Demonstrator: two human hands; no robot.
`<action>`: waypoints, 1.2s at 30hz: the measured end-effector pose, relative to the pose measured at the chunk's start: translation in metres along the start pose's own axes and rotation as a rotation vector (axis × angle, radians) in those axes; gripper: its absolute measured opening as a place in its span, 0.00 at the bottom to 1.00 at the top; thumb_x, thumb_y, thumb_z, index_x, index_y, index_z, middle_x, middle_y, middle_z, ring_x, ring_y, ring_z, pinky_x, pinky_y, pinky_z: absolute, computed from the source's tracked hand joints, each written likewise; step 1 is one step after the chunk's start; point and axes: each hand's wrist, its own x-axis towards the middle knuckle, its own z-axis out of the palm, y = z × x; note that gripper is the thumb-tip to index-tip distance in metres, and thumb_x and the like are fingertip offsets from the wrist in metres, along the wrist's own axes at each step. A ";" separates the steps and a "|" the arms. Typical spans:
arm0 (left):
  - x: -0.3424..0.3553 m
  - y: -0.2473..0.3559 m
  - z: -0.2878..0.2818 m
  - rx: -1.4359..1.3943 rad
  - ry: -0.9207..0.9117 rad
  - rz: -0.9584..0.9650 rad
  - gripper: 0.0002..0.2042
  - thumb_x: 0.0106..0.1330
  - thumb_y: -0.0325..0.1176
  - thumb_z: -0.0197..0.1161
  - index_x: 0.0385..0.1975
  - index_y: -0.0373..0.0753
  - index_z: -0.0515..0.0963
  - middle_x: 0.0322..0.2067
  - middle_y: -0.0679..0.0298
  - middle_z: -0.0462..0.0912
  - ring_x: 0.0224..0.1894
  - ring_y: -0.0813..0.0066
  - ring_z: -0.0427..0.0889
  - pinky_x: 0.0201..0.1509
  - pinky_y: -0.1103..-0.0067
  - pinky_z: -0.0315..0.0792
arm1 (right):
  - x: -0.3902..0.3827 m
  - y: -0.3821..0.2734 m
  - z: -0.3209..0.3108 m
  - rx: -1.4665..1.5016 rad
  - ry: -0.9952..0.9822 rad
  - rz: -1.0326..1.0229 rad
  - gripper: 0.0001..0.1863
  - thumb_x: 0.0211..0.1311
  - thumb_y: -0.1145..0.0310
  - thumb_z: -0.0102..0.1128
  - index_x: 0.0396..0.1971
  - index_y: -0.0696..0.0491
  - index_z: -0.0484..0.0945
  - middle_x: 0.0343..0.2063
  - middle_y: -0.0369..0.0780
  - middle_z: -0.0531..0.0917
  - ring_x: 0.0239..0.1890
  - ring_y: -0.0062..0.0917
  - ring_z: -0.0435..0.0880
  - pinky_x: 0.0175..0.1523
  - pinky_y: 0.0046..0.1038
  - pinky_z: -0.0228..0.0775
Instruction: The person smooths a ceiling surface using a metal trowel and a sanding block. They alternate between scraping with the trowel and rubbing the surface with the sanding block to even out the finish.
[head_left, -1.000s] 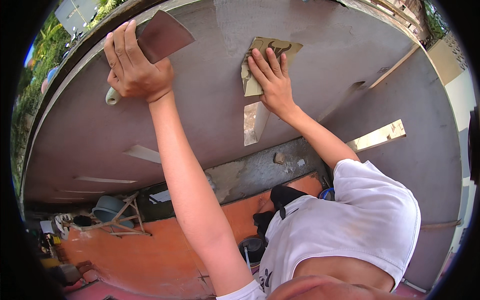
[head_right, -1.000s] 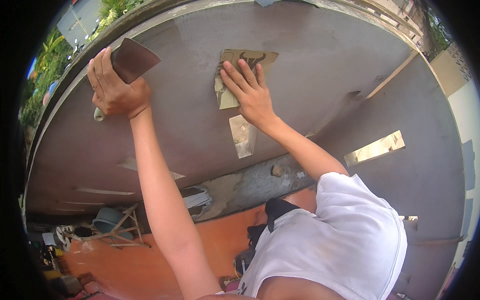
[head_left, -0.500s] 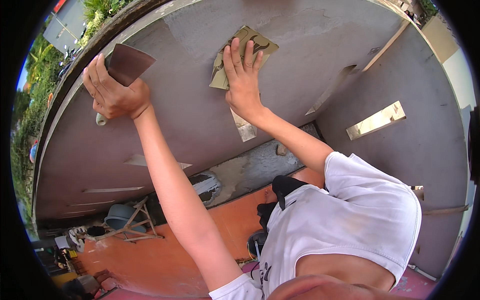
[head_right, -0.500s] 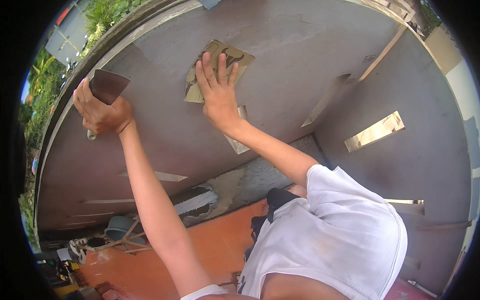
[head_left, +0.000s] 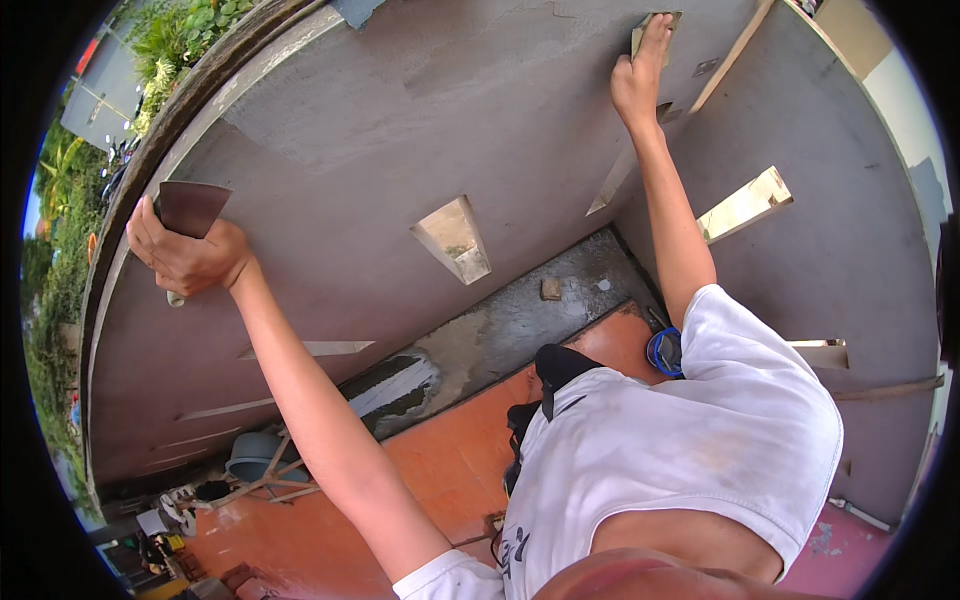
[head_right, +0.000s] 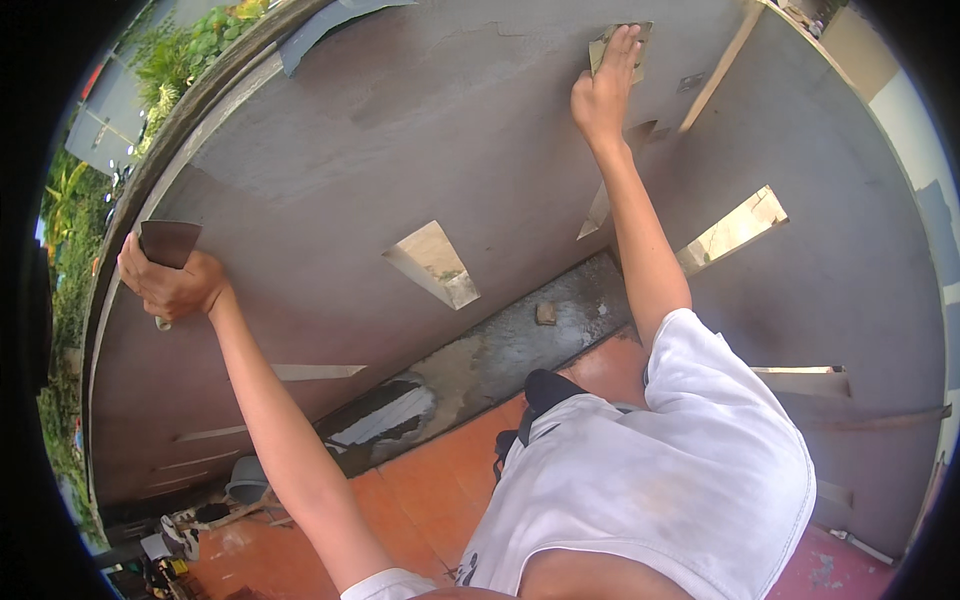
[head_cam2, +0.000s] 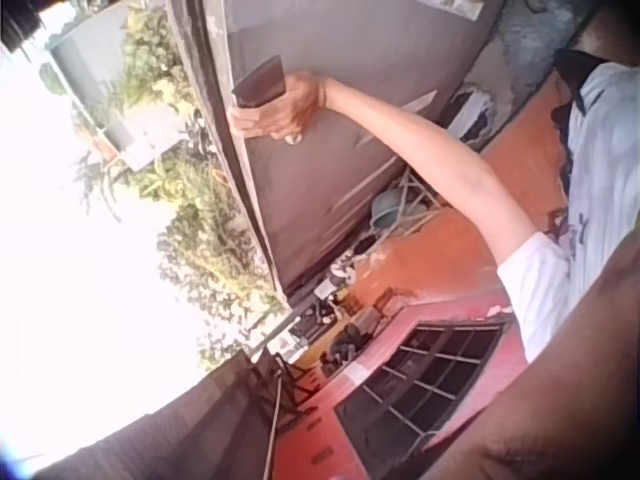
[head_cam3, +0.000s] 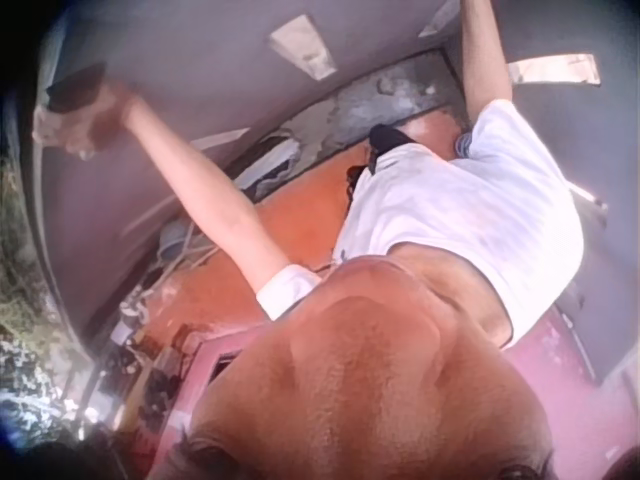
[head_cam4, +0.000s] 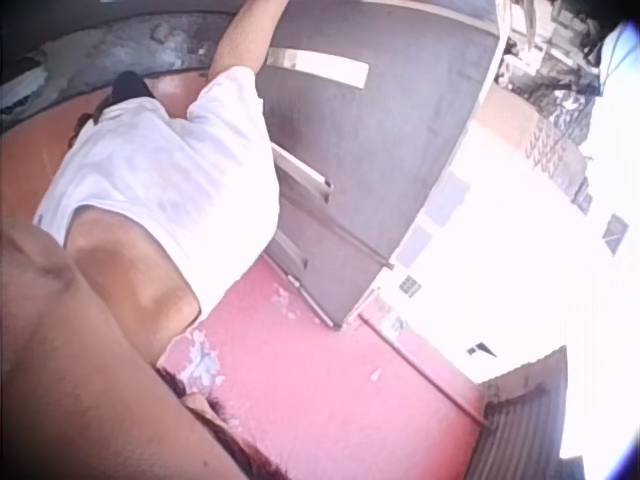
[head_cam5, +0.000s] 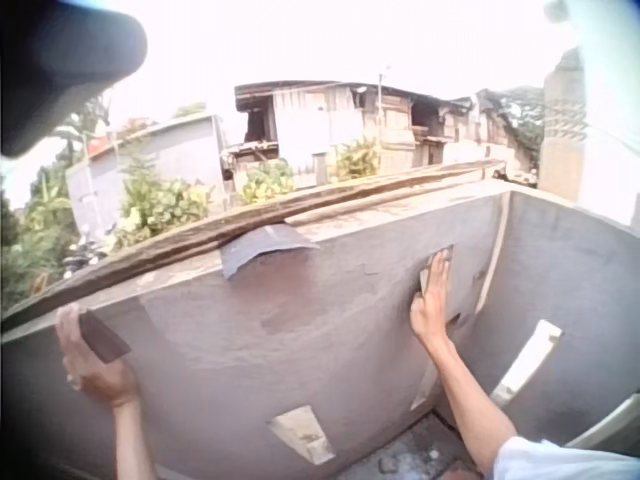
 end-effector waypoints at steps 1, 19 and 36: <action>-0.001 0.000 0.001 0.007 0.006 0.001 0.20 0.63 0.43 0.65 0.55 0.51 0.77 0.52 0.72 0.84 0.60 0.61 0.81 0.47 0.60 0.71 | -0.001 -0.010 0.008 0.071 0.005 0.008 0.48 0.55 0.85 0.45 0.78 0.60 0.39 0.79 0.53 0.40 0.80 0.56 0.35 0.78 0.58 0.34; -0.004 -0.024 0.008 -0.053 0.059 0.086 0.22 0.59 0.45 0.70 0.55 0.53 0.79 0.50 0.77 0.85 0.59 0.67 0.82 0.44 0.64 0.71 | -0.046 -0.109 0.044 0.176 -0.082 -0.281 0.48 0.55 0.80 0.46 0.79 0.55 0.44 0.80 0.46 0.41 0.81 0.46 0.29 0.78 0.59 0.18; -0.004 -0.016 0.018 -0.060 0.252 0.063 0.20 0.63 0.32 0.56 0.55 0.46 0.82 0.55 0.65 0.85 0.63 0.65 0.80 0.50 0.72 0.72 | -0.140 -0.196 0.100 0.083 -0.335 -0.770 0.46 0.48 0.75 0.53 0.75 0.53 0.60 0.79 0.36 0.53 0.82 0.40 0.37 0.77 0.58 0.09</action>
